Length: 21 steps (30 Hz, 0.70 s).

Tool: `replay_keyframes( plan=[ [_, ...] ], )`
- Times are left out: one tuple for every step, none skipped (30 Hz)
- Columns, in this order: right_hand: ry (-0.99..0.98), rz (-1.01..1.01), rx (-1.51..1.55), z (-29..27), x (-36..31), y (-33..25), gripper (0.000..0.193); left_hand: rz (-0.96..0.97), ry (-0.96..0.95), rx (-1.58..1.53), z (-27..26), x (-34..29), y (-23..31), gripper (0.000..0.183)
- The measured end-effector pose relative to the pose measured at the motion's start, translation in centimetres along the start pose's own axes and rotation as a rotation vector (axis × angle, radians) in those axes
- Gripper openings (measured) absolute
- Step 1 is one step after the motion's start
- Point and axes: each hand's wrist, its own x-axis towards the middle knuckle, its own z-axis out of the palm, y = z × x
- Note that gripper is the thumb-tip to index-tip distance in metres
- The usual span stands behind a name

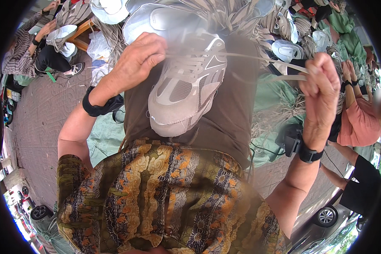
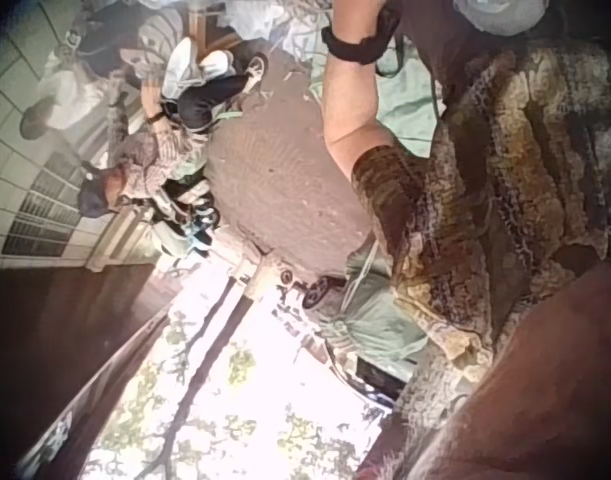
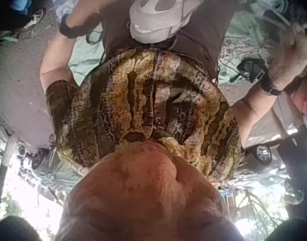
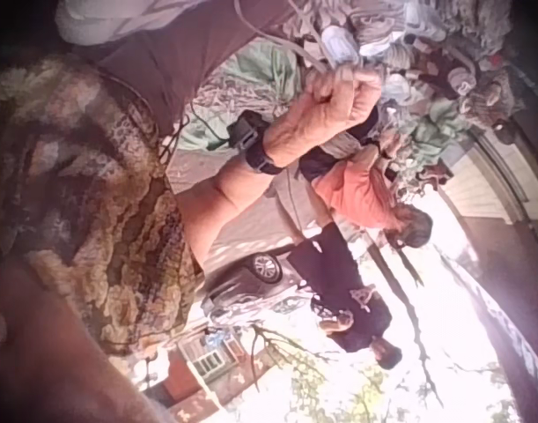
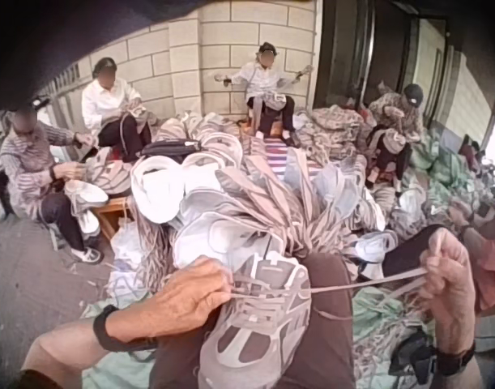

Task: Lacing various shoe uppers with long shoelaces.

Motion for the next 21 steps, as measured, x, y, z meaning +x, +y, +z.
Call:
replay_keyframes(
  plan=[
    [0.026,-0.030,0.034,-0.6,-0.3,-0.4,0.008,-0.044,-0.020,-0.082,-0.2,0.0,-0.2,0.008],
    [0.052,-0.059,0.065,-1.3,-0.4,-0.8,0.010,-0.093,-0.025,-0.177,-0.4,0.0,-0.4,0.010],
    [0.060,-0.063,0.055,-2.0,-0.6,-1.0,0.012,-0.092,-0.038,-0.161,-0.5,0.1,-0.5,0.010],
    [0.082,-0.059,0.050,-2.7,-0.7,-1.0,0.014,-0.157,-0.093,-0.222,-0.5,0.2,-0.6,0.011],
    [0.078,-0.059,0.050,-3.5,-0.5,-0.9,0.014,-0.227,-0.151,-0.285,-0.5,0.3,-0.7,0.013],
    [0.079,-0.033,0.097,-4.3,-0.3,-0.6,0.013,-0.225,-0.145,-0.281,-0.4,0.6,-0.9,0.013],
    [0.101,0.001,0.152,-5.1,-0.1,-0.2,0.013,-0.318,-0.203,-0.341,-0.2,1.0,-1.2,0.015],
    [0.082,-0.008,0.142,-6.0,0.3,0.3,0.013,-0.412,-0.253,-0.397,0.0,1.4,-1.4,0.016],
    [0.142,0.047,0.120,-6.8,0.9,0.9,0.011,-0.443,-0.261,-0.436,0.2,1.8,-1.7,0.018],
    [0.199,0.098,0.088,-7.6,1.5,1.6,0.009,-0.442,-0.260,-0.437,0.6,2.2,-2.0,0.018],
    [0.181,0.110,0.139,-8.3,2.0,2.4,0.008,-0.522,-0.222,-0.690,1.1,2.6,-2.1,0.017],
    [0.216,0.108,0.130,-9.0,2.4,3.0,0.008,-0.602,-0.180,-0.944,1.4,2.7,-2.3,0.017],
    [0.233,0.124,0.147,-9.7,2.8,3.6,0.008,-0.635,-0.171,-1.059,1.6,2.7,-2.4,0.019],
    [0.322,0.160,0.161,-10.2,3.1,4.1,0.007,-0.633,-0.167,-1.064,1.7,2.7,-2.5,0.019],
    [0.309,0.178,0.169,-10.7,3.2,4.6,0.008,-0.601,-0.223,-1.016,1.7,2.7,-2.6,0.020],
    [0.249,0.168,0.170,-11.0,3.2,4.9,0.008,-0.578,-0.276,-0.962,1.6,2.6,-2.6,0.021],
    [0.268,0.167,0.168,-11.3,3.1,5.1,0.008,-0.571,-0.286,-0.970,1.5,2.7,-2.6,0.021],
    [0.223,0.176,0.187,-11.6,3.0,5.3,0.008,-0.548,-0.297,-0.949,1.3,2.7,-2.5,0.021],
    [0.221,0.177,0.184,-11.8,3.1,5.3,0.007,-0.541,-0.313,-0.920,1.1,2.8,-2.4,0.022],
    [0.261,0.167,0.172,-11.9,3.1,5.2,0.007,-0.526,-0.311,-0.927,0.8,2.9,-2.2,0.022],
    [0.235,0.157,0.197,-12.0,3.1,5.1,0.007,-0.456,-0.344,-0.801,0.4,2.9,-2.0,0.017]
  ],
)
